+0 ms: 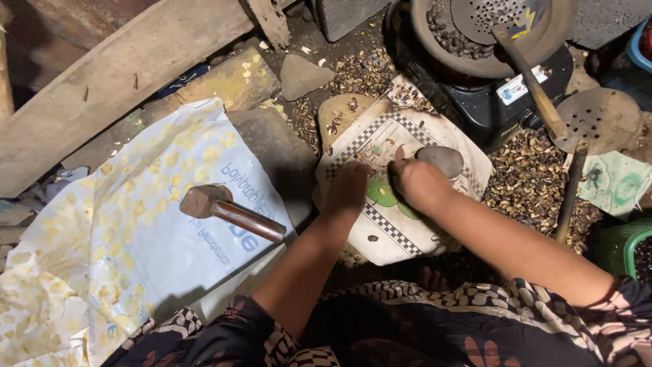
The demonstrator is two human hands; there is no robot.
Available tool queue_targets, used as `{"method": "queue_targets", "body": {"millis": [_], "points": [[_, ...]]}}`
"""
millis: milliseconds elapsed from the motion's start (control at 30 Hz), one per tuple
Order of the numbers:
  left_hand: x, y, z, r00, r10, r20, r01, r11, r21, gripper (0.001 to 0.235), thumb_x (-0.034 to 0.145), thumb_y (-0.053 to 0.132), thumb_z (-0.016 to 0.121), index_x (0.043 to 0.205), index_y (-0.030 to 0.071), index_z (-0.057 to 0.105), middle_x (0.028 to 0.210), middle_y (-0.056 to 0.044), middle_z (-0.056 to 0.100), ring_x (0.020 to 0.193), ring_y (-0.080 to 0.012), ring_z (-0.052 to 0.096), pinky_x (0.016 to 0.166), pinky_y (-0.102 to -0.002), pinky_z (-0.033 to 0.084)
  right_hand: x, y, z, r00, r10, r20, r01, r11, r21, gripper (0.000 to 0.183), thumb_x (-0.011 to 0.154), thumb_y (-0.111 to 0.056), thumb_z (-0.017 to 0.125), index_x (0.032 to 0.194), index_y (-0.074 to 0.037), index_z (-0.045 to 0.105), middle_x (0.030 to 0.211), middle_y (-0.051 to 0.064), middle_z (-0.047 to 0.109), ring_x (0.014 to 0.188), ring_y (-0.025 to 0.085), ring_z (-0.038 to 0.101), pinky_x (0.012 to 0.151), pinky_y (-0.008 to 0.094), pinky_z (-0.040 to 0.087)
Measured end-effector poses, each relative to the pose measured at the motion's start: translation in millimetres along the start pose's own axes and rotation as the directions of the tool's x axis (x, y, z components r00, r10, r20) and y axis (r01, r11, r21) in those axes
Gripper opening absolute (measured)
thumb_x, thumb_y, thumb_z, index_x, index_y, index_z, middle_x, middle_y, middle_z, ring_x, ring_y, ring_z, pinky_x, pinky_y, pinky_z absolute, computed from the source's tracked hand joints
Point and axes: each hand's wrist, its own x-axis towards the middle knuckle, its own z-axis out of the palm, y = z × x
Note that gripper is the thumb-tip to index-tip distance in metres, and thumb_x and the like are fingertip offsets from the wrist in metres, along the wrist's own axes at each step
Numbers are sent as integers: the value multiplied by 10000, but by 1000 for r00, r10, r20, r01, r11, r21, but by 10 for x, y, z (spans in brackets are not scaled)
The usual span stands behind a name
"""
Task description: The person sits on the floor and uses a hammer to crack open cocoa beans placed on a white sack. They then use a stone pestle to grind the beans on a flat surface. The person also stirs beans in a pan on a gas stove using a slotted spoon.
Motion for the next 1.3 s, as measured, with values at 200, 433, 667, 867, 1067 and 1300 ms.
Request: {"method": "queue_targets", "body": {"millis": [200, 433, 667, 867, 1067, 1300], "points": [[-32, 155, -412, 990, -142, -21, 116, 878, -464, 307, 1067, 172, 405, 1094, 65, 692, 1060, -217, 674, 1085, -436, 656, 1027, -490, 486, -124, -317, -491, 992, 113, 61, -125, 954, 274, 195, 910, -238, 643, 1026, -85, 675, 831, 217, 709, 810, 446, 735, 702, 526, 605], [-53, 43, 24, 742, -542, 395, 528, 111, -842, 298, 997, 296, 533, 953, 57, 705, 778, -95, 643, 749, -205, 703, 726, -324, 622, -86, -409, -42, 1000, 19, 21, -24, 965, 263, 188, 906, -249, 601, 1003, -128, 705, 851, 122, 694, 809, 369, 749, 693, 457, 619], [35, 285, -490, 900, -268, 343, 429, 415, -802, 337, 895, 194, 702, 1205, 100, 609, 1001, -123, 670, 923, -271, 687, 784, -340, 602, -178, -772, -1213, 992, -3, -122, 51, 919, 390, 288, 897, -240, 699, 1155, -113, 688, 946, 215, 704, 863, 470, 724, 758, 584, 599], [385, 456, -2195, 903, -170, 394, 388, -65, -919, 269, 1015, -112, 412, 1108, 49, 607, 939, -106, 625, 654, -115, 510, 473, -190, 368, -459, -737, -2594, 895, -139, -424, 258, 936, 238, 191, 986, -157, 696, 1113, -19, 733, 1068, 133, 754, 961, 280, 716, 879, 380, 532], [-505, -414, -4279, 892, -429, 145, 305, 333, -892, 428, 1000, 514, 478, 1046, 130, 661, 740, -7, 599, 504, -59, 422, 425, -206, 222, -45, -2027, -3058, 866, -447, -224, 488, 852, 189, 137, 955, -180, 655, 1039, -102, 731, 939, 109, 773, 826, 302, 734, 749, 415, 549], [-1983, -1857, -4156, 727, -661, 185, 197, -57, -979, 475, 1039, 614, 336, 874, 178, 427, 698, -21, 426, 508, -79, 349, 364, -126, 217, 987, -3200, -1141, 867, -170, 468, 188, 982, 8, 693, 901, -591, 658, 1318, -44, 573, 1360, 249, 604, 1239, 435, 640, 1039, 528, 551]]}}
